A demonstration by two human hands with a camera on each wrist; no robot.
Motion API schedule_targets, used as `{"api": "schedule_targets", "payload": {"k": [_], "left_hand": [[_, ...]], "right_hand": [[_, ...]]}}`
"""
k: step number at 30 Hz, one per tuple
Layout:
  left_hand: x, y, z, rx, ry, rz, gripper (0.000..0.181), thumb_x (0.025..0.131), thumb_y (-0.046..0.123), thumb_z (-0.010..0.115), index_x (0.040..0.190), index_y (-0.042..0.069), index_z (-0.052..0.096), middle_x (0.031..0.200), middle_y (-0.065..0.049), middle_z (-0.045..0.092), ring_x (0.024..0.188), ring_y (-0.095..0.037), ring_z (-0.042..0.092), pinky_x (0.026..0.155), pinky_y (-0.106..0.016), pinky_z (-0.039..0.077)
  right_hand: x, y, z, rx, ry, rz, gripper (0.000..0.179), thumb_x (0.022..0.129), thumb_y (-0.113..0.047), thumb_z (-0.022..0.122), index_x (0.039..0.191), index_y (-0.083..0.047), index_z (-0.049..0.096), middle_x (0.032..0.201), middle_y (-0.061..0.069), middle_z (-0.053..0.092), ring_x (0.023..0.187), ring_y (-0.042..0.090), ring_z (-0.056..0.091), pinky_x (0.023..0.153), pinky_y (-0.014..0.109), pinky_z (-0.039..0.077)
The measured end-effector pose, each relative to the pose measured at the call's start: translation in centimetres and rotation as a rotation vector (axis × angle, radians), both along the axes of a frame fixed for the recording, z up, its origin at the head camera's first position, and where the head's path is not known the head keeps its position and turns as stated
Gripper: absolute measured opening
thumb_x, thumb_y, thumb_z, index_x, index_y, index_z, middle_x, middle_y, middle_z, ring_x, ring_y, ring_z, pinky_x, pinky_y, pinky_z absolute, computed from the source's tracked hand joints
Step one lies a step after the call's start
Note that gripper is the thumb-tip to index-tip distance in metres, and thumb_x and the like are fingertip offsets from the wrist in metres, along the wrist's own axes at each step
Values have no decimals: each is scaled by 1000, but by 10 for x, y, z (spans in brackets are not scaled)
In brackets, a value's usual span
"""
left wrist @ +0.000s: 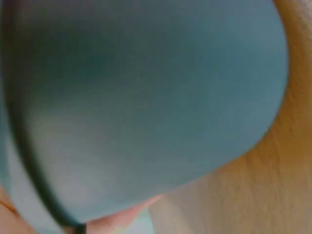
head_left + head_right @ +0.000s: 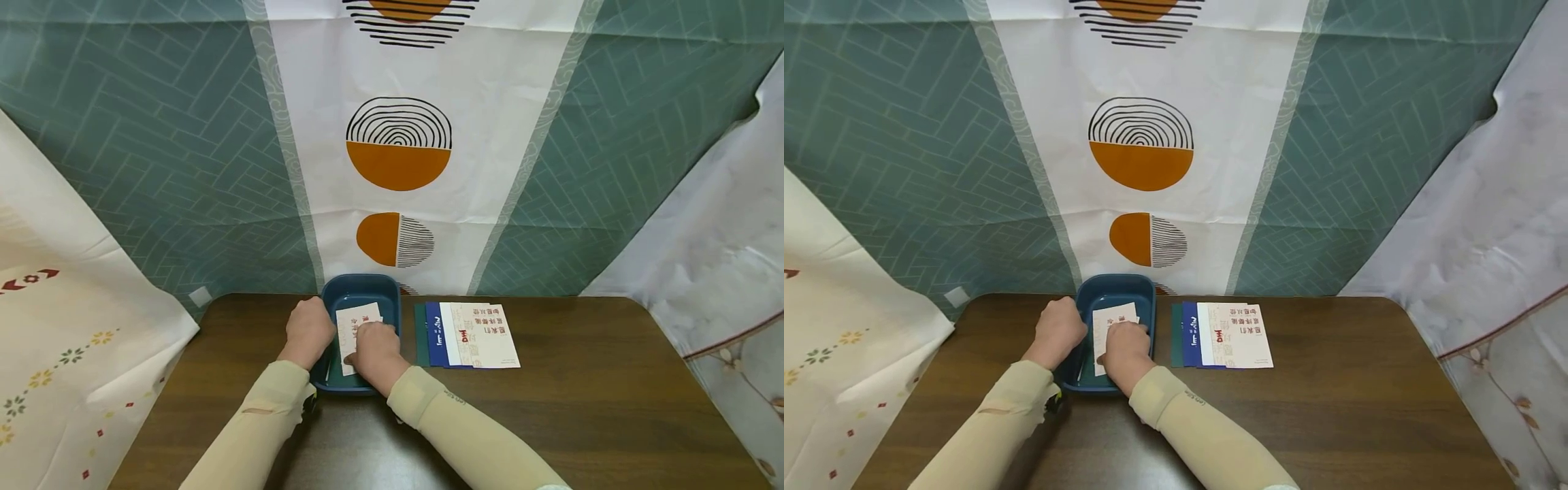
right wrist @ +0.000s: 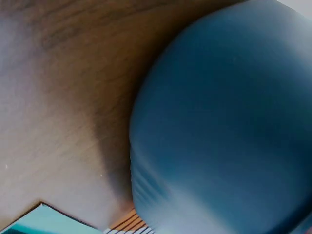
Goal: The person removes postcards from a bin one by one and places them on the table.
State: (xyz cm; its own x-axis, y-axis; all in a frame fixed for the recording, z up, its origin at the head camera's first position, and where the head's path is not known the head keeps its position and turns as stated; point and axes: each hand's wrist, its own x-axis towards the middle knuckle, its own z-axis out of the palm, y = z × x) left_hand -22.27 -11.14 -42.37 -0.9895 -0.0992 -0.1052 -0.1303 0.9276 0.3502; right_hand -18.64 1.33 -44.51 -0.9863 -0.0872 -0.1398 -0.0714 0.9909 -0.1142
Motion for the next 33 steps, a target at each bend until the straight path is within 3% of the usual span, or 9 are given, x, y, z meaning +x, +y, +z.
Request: {"api": "schedule_targets", "payload": {"k": [7, 12, 16, 20, 26, 33], "left_hand": [[2, -1, 1, -17, -52, 0, 15, 79, 9, 59, 86, -3, 65, 71, -14, 61, 53, -24, 56, 36, -31, 40], [2, 0, 2, 9, -33, 12, 13, 79, 8, 59, 85, -2, 65, 72, -15, 62, 53, -25, 56, 36, -30, 40], [4, 0, 2, 16, -16, 13, 11, 79, 7, 61, 83, -2, 65, 74, -16, 63, 54, -25, 57, 37, -31, 40], [5, 2, 4, 19, -6, 9, 12, 80, 6, 60, 85, -3, 66, 75, -17, 63, 54, -25, 56, 37, -31, 40], [4, 5, 4, 5, 6, 9, 14, 81, 7, 59, 87, -4, 65, 76, -18, 62, 55, -25, 55, 38, -31, 40], [4, 7, 2, -16, -19, 14, 15, 82, 8, 59, 89, -5, 63, 70, -15, 58, 52, -24, 55, 36, -28, 40]], "right_hand": [[-2, 5, 0, -44, 1, 20, 58, 63, -56, 78, 97, -10, 69, 87, 7, 70, 74, 20, 65, 60, 33, 54], [-1, 9, 1, -104, 102, 16, 40, 65, -44, 82, 83, -11, 69, 77, 3, 68, 69, 19, 63, 59, 32, 53], [-1, 13, 4, -163, 172, 37, 26, 71, -29, 80, 85, -10, 67, 73, 1, 66, 62, 16, 60, 54, 30, 51], [-2, 19, 7, -235, 186, 20, 18, 75, -18, 76, 87, -9, 66, 68, 0, 64, 55, 11, 56, 47, 26, 46], [-4, 28, 11, -395, 129, -48, 14, 79, -15, 71, 86, -4, 65, 62, 1, 59, 47, 8, 53, 39, 20, 41], [-8, 40, 18, -684, 70, -124, 16, 81, -14, 71, 91, -2, 67, 68, 3, 64, 51, 8, 58, 42, 20, 46]]}}
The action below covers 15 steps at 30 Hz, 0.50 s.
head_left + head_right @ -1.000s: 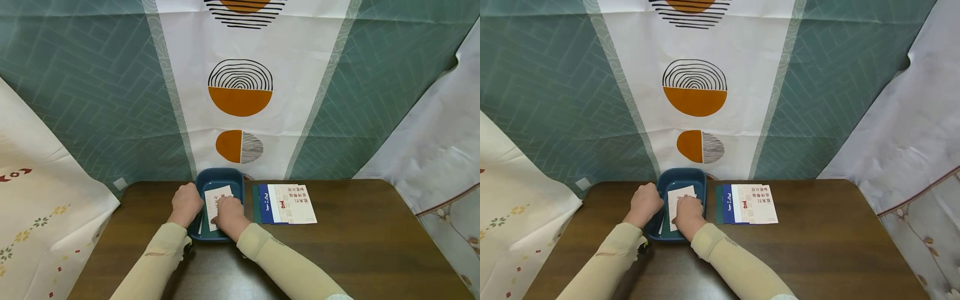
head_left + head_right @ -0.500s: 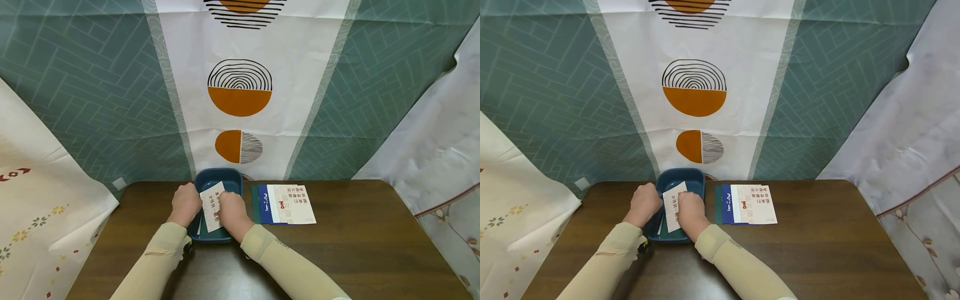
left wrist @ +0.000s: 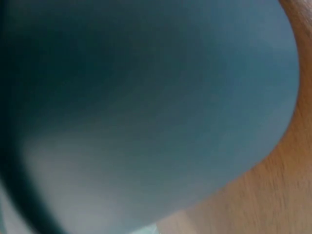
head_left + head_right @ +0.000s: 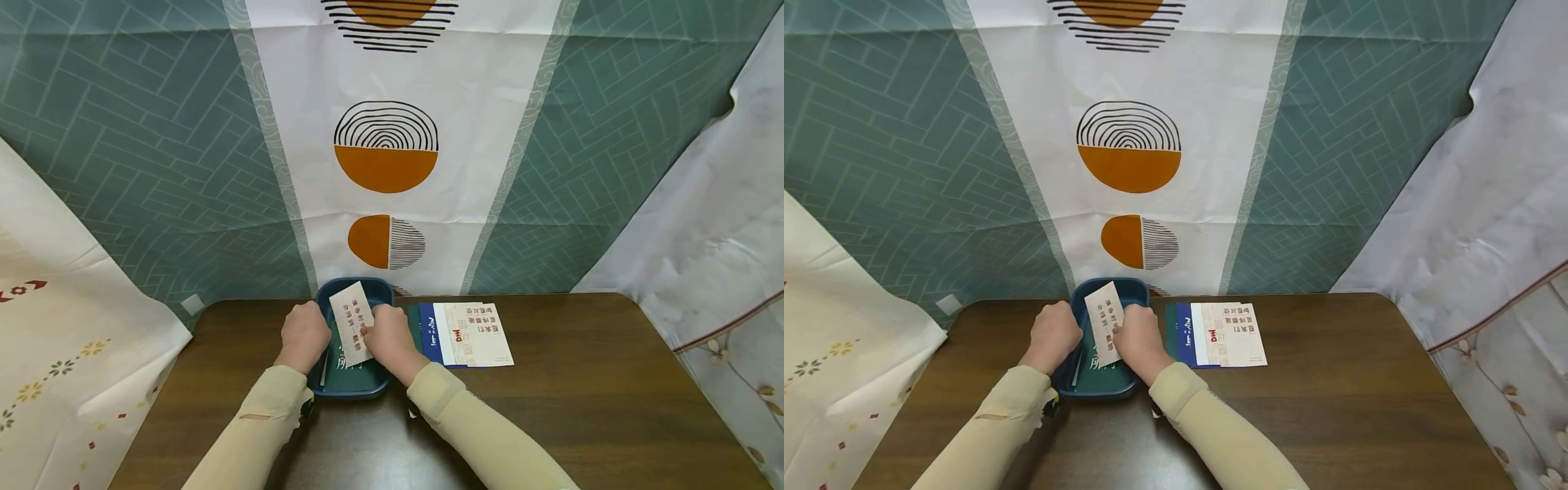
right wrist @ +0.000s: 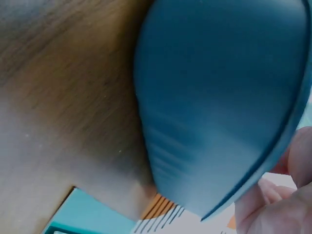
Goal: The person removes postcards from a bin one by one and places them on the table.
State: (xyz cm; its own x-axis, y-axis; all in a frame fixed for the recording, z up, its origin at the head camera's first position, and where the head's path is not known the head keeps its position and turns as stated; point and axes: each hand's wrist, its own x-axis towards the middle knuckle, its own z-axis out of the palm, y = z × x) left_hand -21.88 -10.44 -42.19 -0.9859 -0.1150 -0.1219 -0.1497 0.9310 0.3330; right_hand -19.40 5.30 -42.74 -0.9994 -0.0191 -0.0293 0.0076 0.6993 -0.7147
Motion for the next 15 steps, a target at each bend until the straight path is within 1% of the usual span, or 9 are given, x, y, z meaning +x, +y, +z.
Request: {"api": "schedule_targets", "payload": {"k": [4, 7, 9, 12, 15], "left_hand": [[0, 0, 0, -7, -7, 3, 17, 83, 9, 58, 92, -6, 62, 69, -15, 58, 52, -24, 55, 36, -28, 40], [1, 1, 0, -9, -10, 0, 18, 83, 8, 57, 93, -6, 63, 71, -16, 60, 53, -24, 56, 37, -29, 41], [1, 1, 0, -6, -10, 1, 18, 83, 7, 57, 93, -7, 64, 74, -17, 62, 54, -23, 57, 38, -30, 43], [1, 1, 0, -9, 4, 2, 16, 82, 6, 59, 91, -6, 65, 76, -18, 65, 56, -22, 58, 39, -32, 44], [0, 1, -1, -9, 24, 1, 13, 80, 5, 60, 87, -4, 66, 77, -18, 66, 58, -23, 61, 39, -34, 44]], "right_hand": [[-2, 9, 2, -105, 29, -9, 22, 80, -15, 72, 97, -1, 69, 76, 5, 67, 56, 8, 61, 46, 20, 49], [-3, 16, 6, -113, 72, -25, 26, 79, -16, 74, 99, 0, 69, 79, 5, 67, 60, 7, 61, 48, 19, 49], [-3, 22, 10, -117, 98, -43, 26, 78, -17, 75, 98, -1, 70, 78, 4, 67, 60, 8, 60, 48, 20, 48], [-4, 33, 18, -116, 136, -68, 24, 78, -17, 75, 96, -2, 71, 73, 3, 68, 57, 8, 59, 48, 23, 46], [-4, 47, 23, -130, 147, -84, 22, 78, -17, 75, 95, -3, 72, 70, 3, 69, 53, 7, 60, 46, 24, 45]]}}
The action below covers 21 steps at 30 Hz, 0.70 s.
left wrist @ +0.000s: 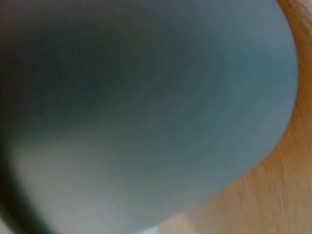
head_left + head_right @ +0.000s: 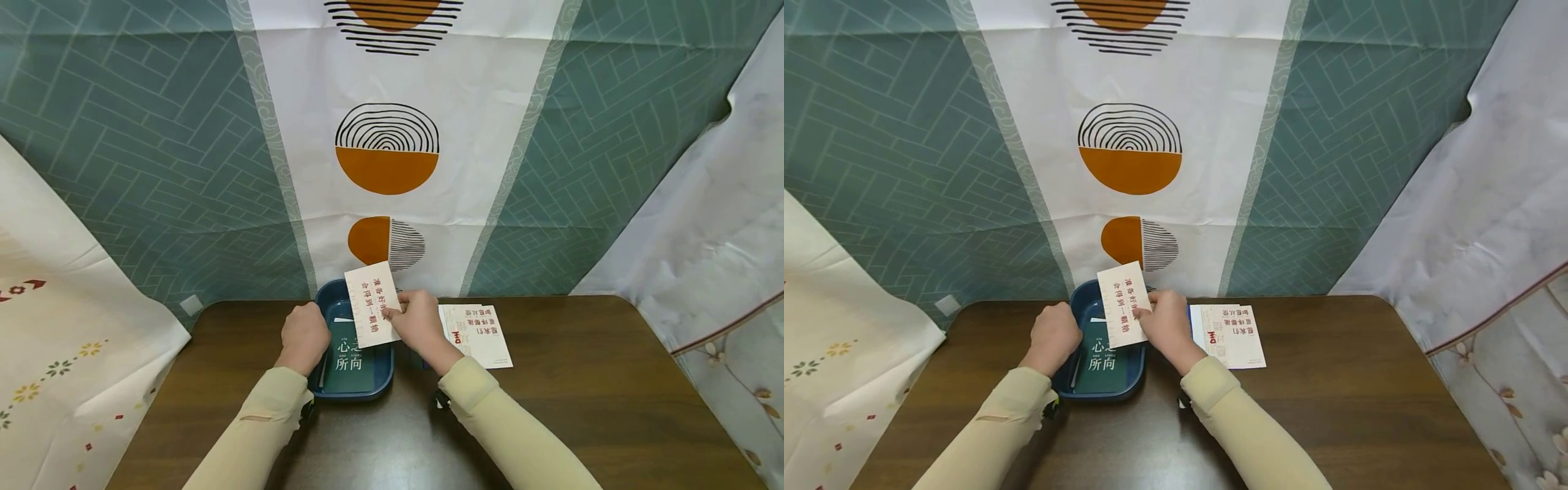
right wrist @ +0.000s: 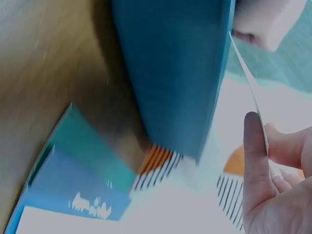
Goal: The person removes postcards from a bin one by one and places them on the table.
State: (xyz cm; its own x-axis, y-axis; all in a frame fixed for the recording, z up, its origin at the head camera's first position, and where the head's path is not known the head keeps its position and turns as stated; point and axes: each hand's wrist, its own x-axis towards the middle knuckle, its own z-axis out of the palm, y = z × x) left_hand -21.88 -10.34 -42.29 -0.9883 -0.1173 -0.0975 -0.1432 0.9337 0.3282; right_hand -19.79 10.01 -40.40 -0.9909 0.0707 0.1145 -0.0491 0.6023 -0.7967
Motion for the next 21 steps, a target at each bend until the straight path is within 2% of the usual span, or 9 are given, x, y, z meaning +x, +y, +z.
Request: {"api": "schedule_targets", "payload": {"k": [7, 11, 16, 18, 21], "left_hand": [[1, -1, -1, -8, 41, -10, 11, 78, 4, 61, 86, -4, 65, 79, -21, 67, 63, -31, 65, 41, -38, 47], [1, 0, -1, -7, 38, -9, 10, 78, 4, 62, 84, -3, 65, 77, -20, 66, 61, -30, 63, 40, -36, 46], [1, 0, -2, -2, 26, -2, 10, 78, 4, 63, 86, -3, 65, 78, -19, 66, 61, -28, 63, 40, -35, 45], [1, 0, -2, -5, 24, -3, 12, 78, 4, 63, 88, -3, 65, 79, -20, 66, 61, -28, 63, 41, -36, 45], [0, 0, -1, -10, 27, -9, 14, 79, 5, 63, 90, -4, 65, 79, -20, 66, 62, -28, 63, 41, -36, 45]], "right_hand": [[3, 40, 6, -1, -14, -63, 32, 78, -21, 75, 104, -3, 71, 80, 9, 71, 57, 10, 59, 47, 24, 43], [6, 62, 9, 14, -14, -118, 36, 78, -25, 76, 107, -5, 70, 87, 11, 70, 55, 12, 59, 45, 25, 44], [8, 91, 12, 42, 8, -163, 34, 78, -25, 76, 104, -3, 70, 83, 13, 71, 54, 13, 61, 45, 25, 46], [8, 101, 13, 64, 25, -182, 33, 78, -24, 76, 101, -2, 71, 81, 12, 71, 61, 11, 62, 49, 24, 46], [9, 115, 14, 88, 36, -205, 33, 78, -24, 76, 101, -2, 71, 79, 11, 71, 62, 14, 62, 47, 25, 45]]}}
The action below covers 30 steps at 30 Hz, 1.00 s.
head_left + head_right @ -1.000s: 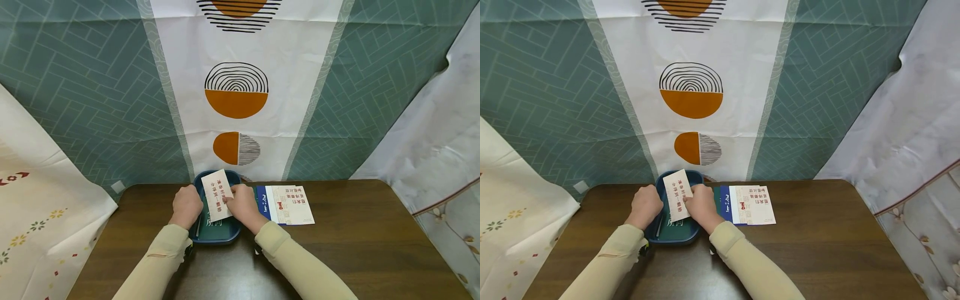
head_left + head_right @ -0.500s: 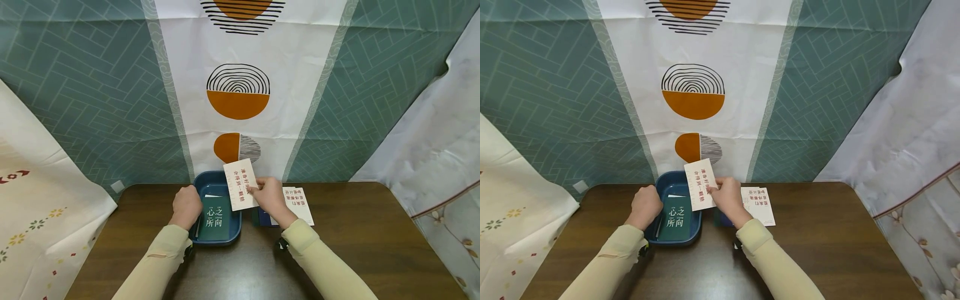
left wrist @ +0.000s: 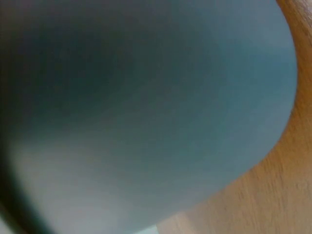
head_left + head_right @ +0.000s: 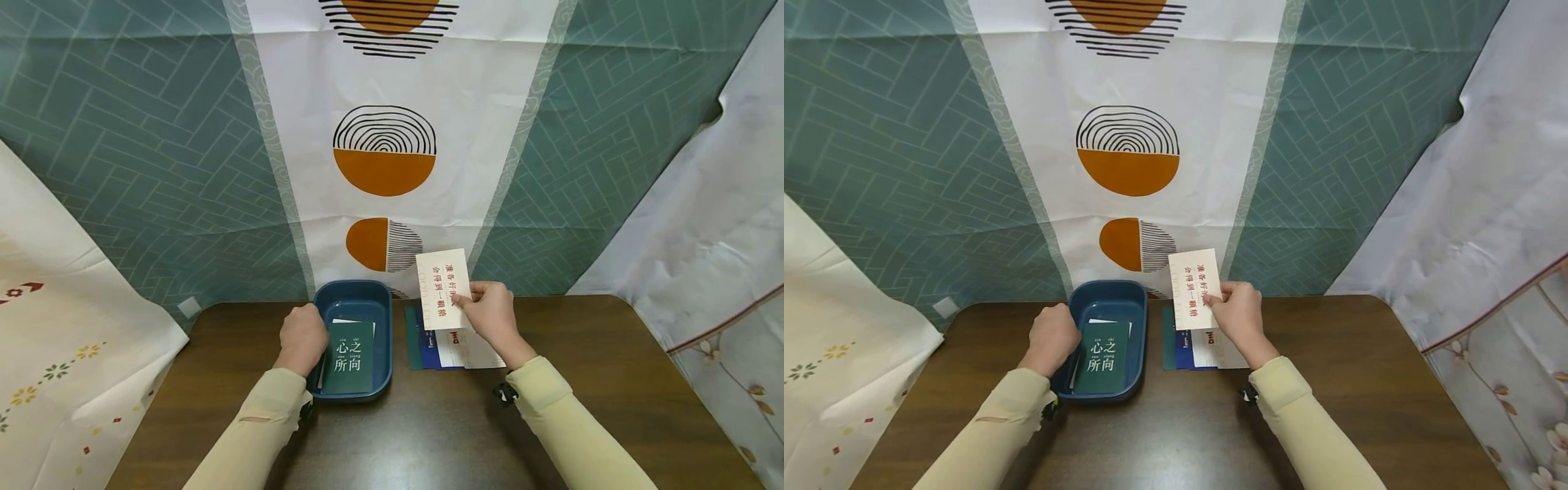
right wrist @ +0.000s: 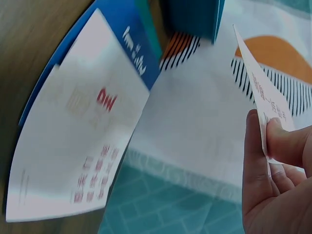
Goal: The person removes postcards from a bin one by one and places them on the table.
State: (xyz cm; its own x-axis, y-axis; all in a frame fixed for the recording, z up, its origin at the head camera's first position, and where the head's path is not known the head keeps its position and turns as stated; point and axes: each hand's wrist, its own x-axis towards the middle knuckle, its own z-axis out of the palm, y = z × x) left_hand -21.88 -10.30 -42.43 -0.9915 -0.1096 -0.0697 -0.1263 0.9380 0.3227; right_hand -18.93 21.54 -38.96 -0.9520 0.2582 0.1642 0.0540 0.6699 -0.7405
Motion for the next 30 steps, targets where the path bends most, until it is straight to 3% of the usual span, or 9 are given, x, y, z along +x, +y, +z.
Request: {"api": "schedule_targets", "payload": {"k": [17, 30], "left_hand": [[1, -1, 3, 9, -5, 8, 17, 80, 6, 61, 91, -5, 65, 82, -21, 67, 63, -28, 64, 42, -38, 47], [1, -1, 2, 4, -17, 0, 15, 80, 6, 61, 90, -5, 65, 81, -21, 66, 62, -29, 64, 41, -37, 47]], "right_hand": [[8, 61, -9, 111, -22, -122, 31, 77, -26, 75, 95, -1, 71, 75, 10, 69, 65, 16, 57, 50, 25, 41], [19, 96, -22, 138, -139, -146, 39, 78, -28, 73, 100, 5, 69, 87, 17, 71, 73, 25, 62, 49, 26, 44]]}}
